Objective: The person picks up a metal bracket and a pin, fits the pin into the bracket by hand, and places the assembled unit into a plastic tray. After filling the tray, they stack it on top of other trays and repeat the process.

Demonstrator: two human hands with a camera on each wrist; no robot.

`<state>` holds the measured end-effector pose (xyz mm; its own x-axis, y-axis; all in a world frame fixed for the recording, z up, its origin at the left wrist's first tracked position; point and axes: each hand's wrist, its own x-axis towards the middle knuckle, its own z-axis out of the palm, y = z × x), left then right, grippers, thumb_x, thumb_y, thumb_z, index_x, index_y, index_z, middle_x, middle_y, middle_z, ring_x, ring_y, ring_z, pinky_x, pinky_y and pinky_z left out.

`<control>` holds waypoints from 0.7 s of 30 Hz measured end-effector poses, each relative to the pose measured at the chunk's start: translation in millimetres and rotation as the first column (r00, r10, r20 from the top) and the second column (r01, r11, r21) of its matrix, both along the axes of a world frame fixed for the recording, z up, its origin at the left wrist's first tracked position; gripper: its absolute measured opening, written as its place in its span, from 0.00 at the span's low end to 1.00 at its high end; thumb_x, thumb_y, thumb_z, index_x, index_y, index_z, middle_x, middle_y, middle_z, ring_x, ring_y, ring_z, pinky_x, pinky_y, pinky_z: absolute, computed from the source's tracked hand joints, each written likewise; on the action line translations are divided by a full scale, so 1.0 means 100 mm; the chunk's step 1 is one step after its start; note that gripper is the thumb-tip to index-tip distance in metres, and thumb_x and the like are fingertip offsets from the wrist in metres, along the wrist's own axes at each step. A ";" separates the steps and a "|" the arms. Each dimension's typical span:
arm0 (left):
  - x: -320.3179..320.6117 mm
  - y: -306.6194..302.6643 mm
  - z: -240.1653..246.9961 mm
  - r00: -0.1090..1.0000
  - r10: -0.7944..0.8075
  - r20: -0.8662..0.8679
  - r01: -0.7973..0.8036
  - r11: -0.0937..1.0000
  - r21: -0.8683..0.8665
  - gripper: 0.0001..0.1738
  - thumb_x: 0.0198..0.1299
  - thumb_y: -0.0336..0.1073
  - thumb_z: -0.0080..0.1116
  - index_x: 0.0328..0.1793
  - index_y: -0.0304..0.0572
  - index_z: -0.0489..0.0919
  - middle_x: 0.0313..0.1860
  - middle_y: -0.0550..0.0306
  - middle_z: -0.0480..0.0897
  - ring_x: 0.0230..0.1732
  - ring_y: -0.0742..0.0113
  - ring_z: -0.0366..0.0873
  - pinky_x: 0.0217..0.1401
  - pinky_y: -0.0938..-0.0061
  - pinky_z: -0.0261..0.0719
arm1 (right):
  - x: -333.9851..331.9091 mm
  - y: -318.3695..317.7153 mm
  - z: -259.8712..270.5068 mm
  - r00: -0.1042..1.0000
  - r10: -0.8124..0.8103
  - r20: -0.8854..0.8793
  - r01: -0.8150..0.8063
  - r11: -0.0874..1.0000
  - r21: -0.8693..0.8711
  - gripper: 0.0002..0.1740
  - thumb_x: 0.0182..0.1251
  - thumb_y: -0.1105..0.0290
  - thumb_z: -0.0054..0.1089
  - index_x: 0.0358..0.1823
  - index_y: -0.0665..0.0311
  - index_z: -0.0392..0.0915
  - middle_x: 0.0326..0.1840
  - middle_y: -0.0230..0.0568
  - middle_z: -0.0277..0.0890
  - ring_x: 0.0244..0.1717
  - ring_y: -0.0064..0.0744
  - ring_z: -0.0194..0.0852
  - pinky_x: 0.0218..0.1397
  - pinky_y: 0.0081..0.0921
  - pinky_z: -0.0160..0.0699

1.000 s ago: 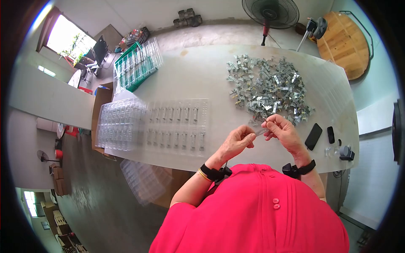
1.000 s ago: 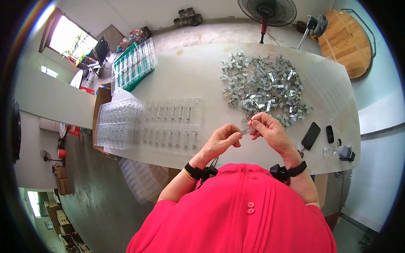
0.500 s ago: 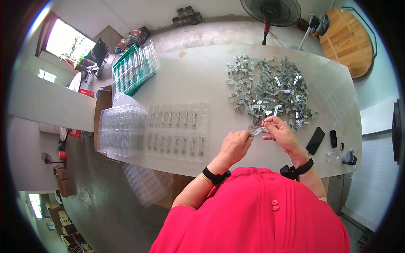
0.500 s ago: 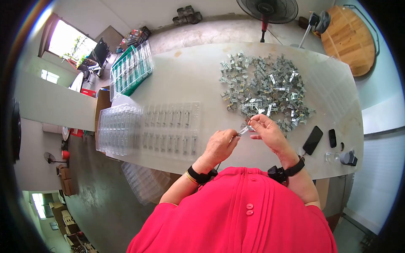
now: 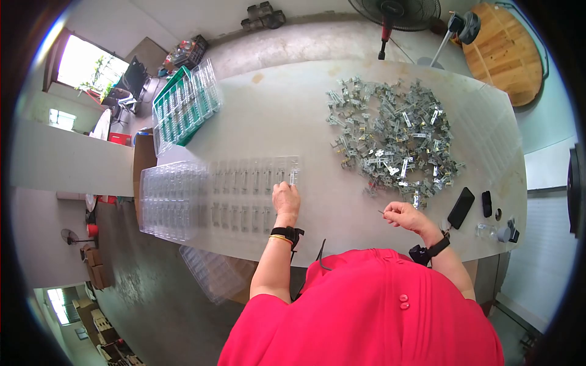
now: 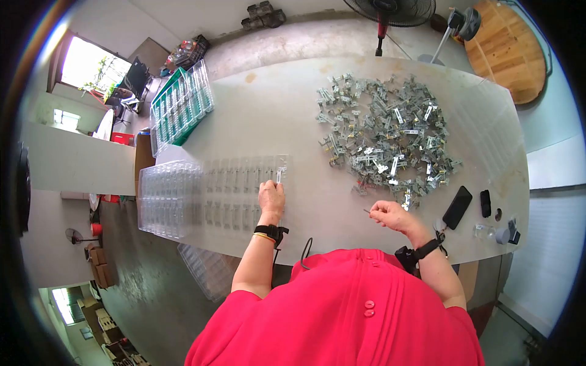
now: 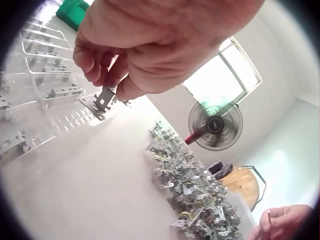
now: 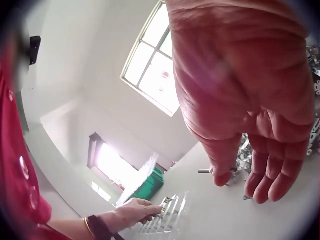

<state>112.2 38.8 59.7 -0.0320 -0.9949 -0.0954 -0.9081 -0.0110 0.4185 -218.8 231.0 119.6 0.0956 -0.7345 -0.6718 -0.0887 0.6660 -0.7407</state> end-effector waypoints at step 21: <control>-0.10 -0.23 -0.29 0.984 0.009 0.178 -0.034 0.990 0.140 0.13 0.63 0.41 0.62 0.45 0.39 0.80 0.50 0.42 0.80 0.51 0.43 0.82 0.52 0.56 0.82 | 0.21 0.04 -0.23 0.998 0.067 -0.015 -0.066 0.996 0.067 0.09 0.70 0.63 0.60 0.41 0.62 0.81 0.33 0.28 0.79 0.35 0.17 0.74 0.40 0.20 0.77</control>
